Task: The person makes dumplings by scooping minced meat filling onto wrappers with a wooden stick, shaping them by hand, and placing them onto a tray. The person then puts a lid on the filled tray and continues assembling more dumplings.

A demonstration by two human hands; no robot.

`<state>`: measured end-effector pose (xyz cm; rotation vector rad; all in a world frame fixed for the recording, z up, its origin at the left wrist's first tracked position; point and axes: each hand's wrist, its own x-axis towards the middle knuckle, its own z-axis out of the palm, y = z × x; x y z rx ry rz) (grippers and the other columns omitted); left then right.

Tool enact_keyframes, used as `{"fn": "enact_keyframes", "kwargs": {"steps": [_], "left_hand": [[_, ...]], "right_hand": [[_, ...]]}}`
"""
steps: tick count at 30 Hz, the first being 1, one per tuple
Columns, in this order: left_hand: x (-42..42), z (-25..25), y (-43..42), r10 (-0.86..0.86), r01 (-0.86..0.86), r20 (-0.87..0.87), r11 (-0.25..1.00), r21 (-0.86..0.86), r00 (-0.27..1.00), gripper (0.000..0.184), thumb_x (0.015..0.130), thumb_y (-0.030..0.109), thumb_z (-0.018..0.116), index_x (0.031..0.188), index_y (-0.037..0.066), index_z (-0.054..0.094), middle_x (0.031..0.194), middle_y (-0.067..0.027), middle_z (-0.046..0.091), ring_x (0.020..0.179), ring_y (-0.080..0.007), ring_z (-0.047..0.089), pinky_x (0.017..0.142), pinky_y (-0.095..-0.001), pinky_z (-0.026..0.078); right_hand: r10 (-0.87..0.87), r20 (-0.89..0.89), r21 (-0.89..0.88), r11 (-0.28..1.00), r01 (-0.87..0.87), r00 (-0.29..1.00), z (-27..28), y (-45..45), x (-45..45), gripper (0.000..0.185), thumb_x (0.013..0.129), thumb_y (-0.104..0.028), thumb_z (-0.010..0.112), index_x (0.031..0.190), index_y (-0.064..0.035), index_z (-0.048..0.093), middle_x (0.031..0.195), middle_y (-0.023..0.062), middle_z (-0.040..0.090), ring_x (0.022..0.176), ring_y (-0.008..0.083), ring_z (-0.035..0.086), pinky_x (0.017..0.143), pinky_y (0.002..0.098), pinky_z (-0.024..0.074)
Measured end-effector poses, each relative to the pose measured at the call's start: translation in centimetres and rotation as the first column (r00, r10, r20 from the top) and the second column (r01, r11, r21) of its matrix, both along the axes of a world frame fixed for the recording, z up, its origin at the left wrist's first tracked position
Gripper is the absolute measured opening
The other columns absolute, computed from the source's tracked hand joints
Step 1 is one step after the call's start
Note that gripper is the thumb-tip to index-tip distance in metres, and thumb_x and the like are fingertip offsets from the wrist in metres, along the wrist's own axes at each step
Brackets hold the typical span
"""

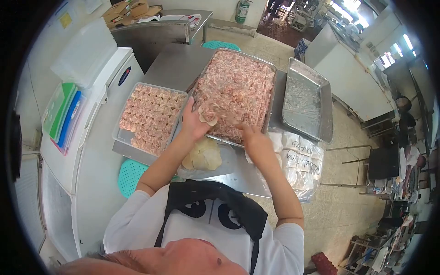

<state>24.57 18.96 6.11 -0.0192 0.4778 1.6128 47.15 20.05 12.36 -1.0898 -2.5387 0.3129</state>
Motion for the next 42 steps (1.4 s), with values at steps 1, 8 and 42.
{"fn": "enact_keyframes", "kwargs": {"steps": [1,8,42], "left_hand": [[0.4,0.6,0.2,-0.023,0.024,0.065,1.0,-0.016,0.998,0.076,0.09,0.065,0.043,0.131,0.001,0.046,0.129,-0.0184,0.052,0.121,-0.0338,0.048,0.102,-0.054,0.038],[0.8,2.1,0.6,0.001,0.0,0.042,1.0,-0.013,0.999,0.074,0.087,0.063,0.051,0.126,0.0,0.049,0.136,-0.0208,0.048,0.127,-0.0372,0.043,0.107,-0.0538,0.032],[-2.5,-1.9,3.5,-0.073,0.347,-0.993,0.932,-0.101,-0.093,0.067,0.076,0.033,0.078,0.13,0.002,0.051,0.108,-0.0123,0.067,0.102,-0.0207,0.062,0.092,-0.0308,0.046]], "right_hand": [[0.001,0.001,0.001,1.0,-0.001,1.0,-0.7,0.4,0.0,0.025,0.093,-0.021,0.054,0.114,-0.0109,0.061,0.088,0.0155,0.065,0.078,0.0351,0.064,0.065,0.0437,0.0504],[-0.021,0.295,0.176,0.984,-0.033,0.955,3.9,-0.1,0.3,0.02,0.089,-0.016,0.058,0.107,-0.0101,0.062,0.078,0.0133,0.058,0.072,0.0323,0.064,0.06,0.0411,0.0504],[-0.051,0.122,-0.035,0.998,0.056,0.991,-5.6,5.9,3.0,0.022,0.091,-0.025,0.057,0.112,-0.0207,0.065,0.085,0.0138,0.063,0.076,0.0338,0.063,0.066,0.0434,0.0504]]}}
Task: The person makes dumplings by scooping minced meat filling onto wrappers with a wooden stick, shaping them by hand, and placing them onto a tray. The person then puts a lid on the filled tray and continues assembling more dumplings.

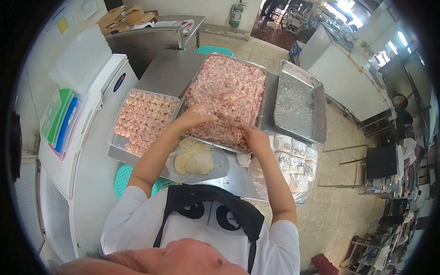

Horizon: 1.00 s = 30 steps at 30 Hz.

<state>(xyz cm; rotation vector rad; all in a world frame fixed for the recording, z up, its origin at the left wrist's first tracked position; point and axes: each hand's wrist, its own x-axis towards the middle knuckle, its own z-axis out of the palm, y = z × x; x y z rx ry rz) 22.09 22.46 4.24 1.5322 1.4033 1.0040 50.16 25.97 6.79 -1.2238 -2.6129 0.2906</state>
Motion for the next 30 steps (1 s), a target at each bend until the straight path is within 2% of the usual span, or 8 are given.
{"fn": "enact_keyframes", "kwargs": {"steps": [5,11,13,16,21,26,29,30], "left_hand": [[0.7,8.9,-3.5,-0.086,0.074,-0.029,0.954,-0.291,0.996,0.081,0.077,0.03,0.077,0.143,0.007,0.035,0.118,-0.0121,0.064,0.11,-0.0244,0.06,0.098,-0.0343,0.044],[0.9,7.6,-2.7,-0.141,0.25,-0.327,0.914,0.32,0.935,0.061,0.074,0.029,0.079,0.126,0.008,0.056,0.12,-0.0157,0.063,0.113,-0.0283,0.059,0.096,-0.0365,0.044],[1.3,7.6,-2.2,-0.151,0.312,-0.317,0.774,0.551,0.936,0.049,0.072,0.032,0.08,0.112,0.008,0.064,0.09,-0.0152,0.068,0.08,-0.0269,0.064,0.075,-0.0378,0.05],[1.2,6.7,-2.1,-0.176,0.164,-0.132,0.982,-0.095,0.975,0.049,0.07,0.037,0.081,0.103,0.006,0.065,0.094,-0.0161,0.068,0.091,-0.0281,0.064,0.081,-0.0401,0.048],[0.5,2.8,-0.4,0.072,-0.057,-0.244,0.996,0.071,0.967,0.058,0.068,0.044,0.081,0.106,0.005,0.061,0.091,-0.0156,0.068,0.086,-0.0272,0.064,0.077,-0.0378,0.05],[-0.6,1.8,-1.3,-0.009,0.026,-0.268,0.998,0.06,0.963,0.054,0.071,0.038,0.081,0.109,0.006,0.061,0.107,-0.0094,0.065,0.098,-0.0217,0.062,0.087,-0.0359,0.049],[0.4,6.2,-3.3,-0.095,0.133,0.181,0.97,-0.205,0.979,0.049,0.072,0.032,0.081,0.108,0.007,0.061,0.105,-0.0079,0.065,0.094,-0.0194,0.062,0.087,-0.034,0.048],[0.8,7.0,-3.6,-0.076,0.076,-0.006,0.99,0.116,0.997,0.043,0.073,0.028,0.081,0.105,0.006,0.061,0.099,-0.0063,0.065,0.089,-0.0168,0.061,0.081,-0.0323,0.048]], "right_hand": [[-0.106,-0.17,-0.199,0.978,0.071,0.98,5.7,-1.9,2.4,0.024,0.093,-0.022,0.057,0.113,-0.0128,0.068,0.095,0.0162,0.068,0.083,0.0322,0.064,0.074,0.0373,0.0497],[0.078,-0.388,-0.261,0.946,-0.191,0.918,8.0,-4.5,1.5,0.024,0.091,-0.016,0.061,0.111,-0.0044,0.067,0.095,0.0148,0.068,0.078,0.023,0.063,0.074,0.0307,0.0479],[0.118,-0.397,-0.28,0.929,-0.243,0.91,6.6,-3.4,1.2,0.023,0.091,-0.016,0.061,0.11,-0.0048,0.067,0.092,0.014,0.067,0.076,0.0237,0.062,0.072,0.0314,0.0483],[0.14,-0.26,-0.125,0.976,-0.177,0.955,7.0,-2.8,1.3,0.021,0.09,-0.018,0.062,0.108,-0.0077,0.067,0.084,0.0123,0.064,0.072,0.026,0.061,0.066,0.0342,0.0487],[0.146,-0.192,0.206,0.973,-0.106,0.971,4.5,-4.0,-0.9,0.02,0.09,-0.023,0.06,0.109,-0.0184,0.066,0.083,0.0125,0.062,0.075,0.0317,0.063,0.062,0.0409,0.0502],[-0.058,0.031,-0.019,0.998,0.058,0.998,1.5,-0.4,2.3,0.023,0.093,-0.029,0.055,0.111,-0.0225,0.066,0.085,0.0132,0.063,0.078,0.0326,0.064,0.067,0.0436,0.0501],[-0.093,-0.214,-0.182,0.982,0.054,0.972,6.2,-2.3,2.9,0.024,0.092,-0.025,0.058,0.108,-0.0124,0.07,0.087,0.0152,0.066,0.08,0.0311,0.064,0.071,0.0372,0.05],[-0.101,-0.216,-0.185,0.981,0.061,0.971,7.1,-2.9,2.6,0.024,0.092,-0.025,0.058,0.108,-0.0124,0.07,0.087,0.0152,0.066,0.08,0.0311,0.064,0.071,0.0372,0.05]]}}
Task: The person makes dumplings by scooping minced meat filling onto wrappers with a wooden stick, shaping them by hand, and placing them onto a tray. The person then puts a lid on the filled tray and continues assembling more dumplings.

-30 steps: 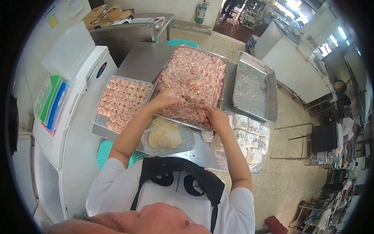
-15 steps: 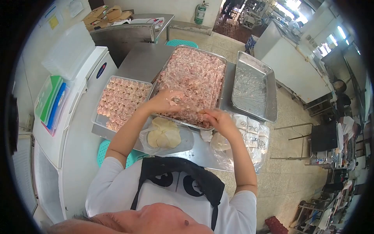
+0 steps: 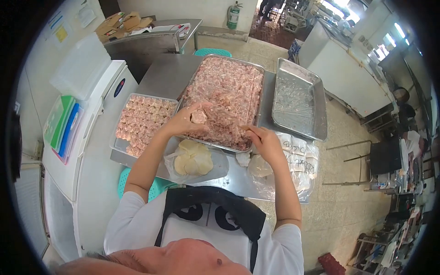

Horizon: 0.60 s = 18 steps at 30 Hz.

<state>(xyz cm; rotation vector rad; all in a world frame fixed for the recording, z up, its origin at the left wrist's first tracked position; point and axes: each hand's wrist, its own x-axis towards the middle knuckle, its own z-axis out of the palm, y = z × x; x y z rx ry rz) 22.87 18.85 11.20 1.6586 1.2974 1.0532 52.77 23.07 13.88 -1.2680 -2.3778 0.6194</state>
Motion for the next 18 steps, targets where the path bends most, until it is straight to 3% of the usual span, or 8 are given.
{"fn": "enact_keyframes", "kwargs": {"steps": [1,2,3,6,7,10,13,18], "left_hand": [[0.2,0.3,-0.1,0.076,-0.024,-0.144,0.941,0.337,0.987,0.038,0.074,0.025,0.08,0.101,0.006,0.062,0.094,-0.0047,0.065,0.083,-0.0143,0.06,0.076,-0.0306,0.049],[0.1,0.1,0.0,0.072,-0.02,-0.145,0.942,0.334,0.987,0.038,0.074,0.025,0.08,0.101,0.006,0.062,0.094,-0.0047,0.065,0.083,-0.0143,0.06,0.076,-0.0306,0.049],[0.0,0.0,0.2,-0.006,0.046,-0.17,0.972,0.23,0.985,0.041,0.073,0.027,0.08,0.104,0.007,0.062,0.091,-0.0085,0.067,0.082,-0.0193,0.062,0.075,-0.0327,0.049],[-0.1,0.0,0.4,-0.087,0.106,-0.217,0.991,0.081,0.972,0.042,0.073,0.029,0.08,0.104,0.007,0.063,0.086,-0.0134,0.067,0.08,-0.0241,0.064,0.074,-0.035,0.049],[-0.3,0.1,0.4,-0.076,0.091,-0.248,0.995,0.048,0.966,0.041,0.073,0.03,0.079,0.102,0.006,0.064,0.084,-0.0144,0.066,0.079,-0.024,0.064,0.072,-0.0353,0.049],[-0.9,-0.1,0.1,-0.069,0.047,-0.221,0.994,-0.101,0.973,0.042,0.073,0.031,0.079,0.103,0.005,0.063,0.082,-0.0149,0.066,0.077,-0.0237,0.064,0.072,-0.0354,0.049],[-0.7,0.7,-0.1,-0.061,0.065,-0.238,0.998,0.013,0.969,0.036,0.074,0.026,0.08,0.101,0.006,0.066,0.086,-0.0061,0.068,0.078,-0.0133,0.059,0.073,-0.0298,0.048],[-1.2,-0.5,-1.1,0.023,-0.021,-0.086,1.0,0.022,0.996,0.041,0.073,0.025,0.081,0.105,0.004,0.065,0.091,-0.0075,0.069,0.082,-0.0141,0.06,0.077,-0.03,0.048]], "right_hand": [[0.08,-0.134,-0.07,0.993,-0.09,0.988,0.6,-0.6,-0.5,0.024,0.092,-0.024,0.059,0.109,-0.0099,0.069,0.089,0.0155,0.066,0.081,0.0301,0.064,0.073,0.0358,0.0496],[0.149,-0.271,-0.127,0.974,-0.189,0.951,0.7,-1.1,-1.0,0.025,0.092,-0.022,0.059,0.11,-0.0073,0.068,0.091,0.0157,0.067,0.082,0.0292,0.064,0.075,0.0345,0.0493],[0.255,-0.206,0.034,0.967,-0.254,0.945,-0.3,-1.3,-1.5,0.024,0.091,-0.019,0.061,0.109,-0.0048,0.068,0.093,0.0155,0.067,0.083,0.0292,0.064,0.075,0.0341,0.0491],[0.309,-0.198,-0.053,0.944,-0.325,0.93,-1.1,0.1,-1.6,0.024,0.091,-0.02,0.062,0.108,-0.0049,0.067,0.088,0.0148,0.066,0.08,0.0295,0.063,0.073,0.0347,0.0489],[0.261,-0.043,0.075,0.963,-0.257,0.964,0.9,-0.3,-1.4,0.024,0.09,-0.021,0.062,0.109,-0.0056,0.066,0.081,0.0141,0.062,0.074,0.0305,0.062,0.067,0.0369,0.0486],[0.18,-0.027,0.253,0.953,-0.167,0.983,2.2,-2.7,-2.0,0.022,0.09,-0.023,0.061,0.109,-0.0125,0.065,0.08,0.0114,0.061,0.073,0.0334,0.061,0.064,0.0419,0.0497],[0.197,-0.006,0.299,0.936,-0.186,0.98,1.2,-2.5,-2.3,0.02,0.09,-0.021,0.061,0.108,-0.0144,0.065,0.08,0.011,0.06,0.069,0.0329,0.061,0.06,0.0413,0.0496],[0.171,-0.106,0.194,0.97,-0.148,0.98,2.8,-3.5,-3.2,0.019,0.092,-0.022,0.058,0.107,-0.0136,0.065,0.082,0.0129,0.061,0.073,0.0333,0.062,0.063,0.0418,0.0498]]}}
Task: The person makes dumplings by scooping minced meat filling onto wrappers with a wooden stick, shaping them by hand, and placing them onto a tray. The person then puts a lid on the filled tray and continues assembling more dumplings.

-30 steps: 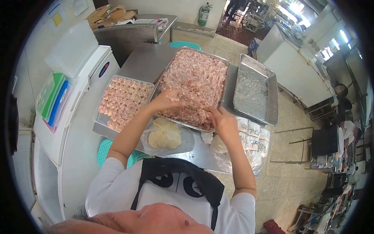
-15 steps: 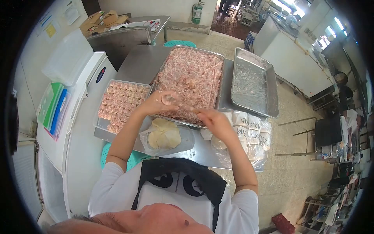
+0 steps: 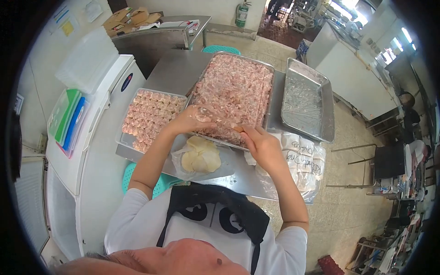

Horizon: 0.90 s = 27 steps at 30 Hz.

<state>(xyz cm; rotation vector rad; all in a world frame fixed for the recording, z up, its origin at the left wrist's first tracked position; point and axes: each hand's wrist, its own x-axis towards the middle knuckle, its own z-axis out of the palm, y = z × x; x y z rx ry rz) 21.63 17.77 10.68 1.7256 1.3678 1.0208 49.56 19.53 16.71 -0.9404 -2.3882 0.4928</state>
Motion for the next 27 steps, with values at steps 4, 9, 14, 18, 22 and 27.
{"fn": "enact_keyframes", "kwargs": {"steps": [4,9,14,18,22,27], "left_hand": [[-0.6,1.1,-1.5,0.178,-0.158,-0.168,0.98,0.125,0.97,0.042,0.072,0.02,0.082,0.107,0.004,0.064,0.089,-0.0062,0.068,0.087,-0.0115,0.06,0.079,-0.0277,0.048],[-9.2,1.1,-6.4,0.206,-0.199,0.025,0.967,-0.156,0.978,0.044,0.073,0.017,0.08,0.111,0.006,0.062,0.095,-0.0049,0.064,0.087,-0.0122,0.06,0.078,-0.0255,0.048],[-21.2,-4.7,-14.3,0.645,-0.629,-0.252,0.763,0.149,0.722,0.049,0.072,0.012,0.075,0.118,0.01,0.061,0.102,-0.01,0.064,0.088,-0.0213,0.062,0.08,-0.0322,0.051],[-23.9,-7.1,-19.0,0.634,-0.733,-0.595,0.672,0.107,0.494,0.058,0.069,0.013,0.074,0.124,0.011,0.056,0.098,-0.0136,0.064,0.087,-0.0284,0.062,0.079,-0.0372,0.051],[-23.2,-8.5,-19.5,0.515,-0.757,-0.707,0.652,-0.043,0.485,0.065,0.071,0.016,0.069,0.131,0.008,0.047,0.096,-0.0186,0.065,0.09,-0.0336,0.062,0.077,-0.0435,0.049],[-23.3,-10.4,-18.2,0.32,-0.759,-0.844,0.634,-0.146,0.43,0.074,0.074,0.017,0.067,0.14,0.005,0.037,0.106,-0.0204,0.064,0.098,-0.037,0.061,0.085,-0.0438,0.049]], "right_hand": [[0.092,-0.015,-0.09,0.992,-0.093,0.996,-3.6,0.5,-1.6,0.021,0.093,-0.019,0.058,0.109,-0.0084,0.065,0.091,0.0151,0.065,0.084,0.0337,0.064,0.071,0.0394,0.0507],[-0.005,-0.249,-0.349,0.933,-0.085,0.969,-7.7,1.1,0.1,0.027,0.095,-0.017,0.057,0.116,-0.0013,0.064,0.091,0.0084,0.066,0.078,0.0159,0.059,0.069,0.0258,0.045],[-0.244,-0.266,-0.633,0.774,0.022,0.933,-9.8,0.8,3.0,0.029,0.097,-0.019,0.055,0.118,-0.0021,0.063,0.07,-0.004,0.055,0.054,0.0024,0.043,0.048,0.0176,0.0328],[-0.336,-0.306,-0.721,0.693,0.014,0.89,-10.7,0.6,3.7,0.031,0.098,-0.022,0.054,0.121,-0.0025,0.061,0.064,-0.0059,0.049,0.048,0.0019,0.038,0.043,0.0183,0.0277],[-0.358,-0.315,-0.74,0.673,0.009,0.879,-10.6,0.4,2.2,0.031,0.098,-0.022,0.054,0.12,-0.0018,0.061,0.065,-0.006,0.047,0.049,0.0015,0.037,0.044,0.0176,0.0275],[-0.324,-0.314,-0.73,0.684,-0.008,0.893,-10.3,0.6,0.9,0.031,0.096,-0.02,0.057,0.12,-0.0026,0.063,0.067,-0.0041,0.051,0.052,0.0019,0.041,0.047,0.0174,0.0319]]}}
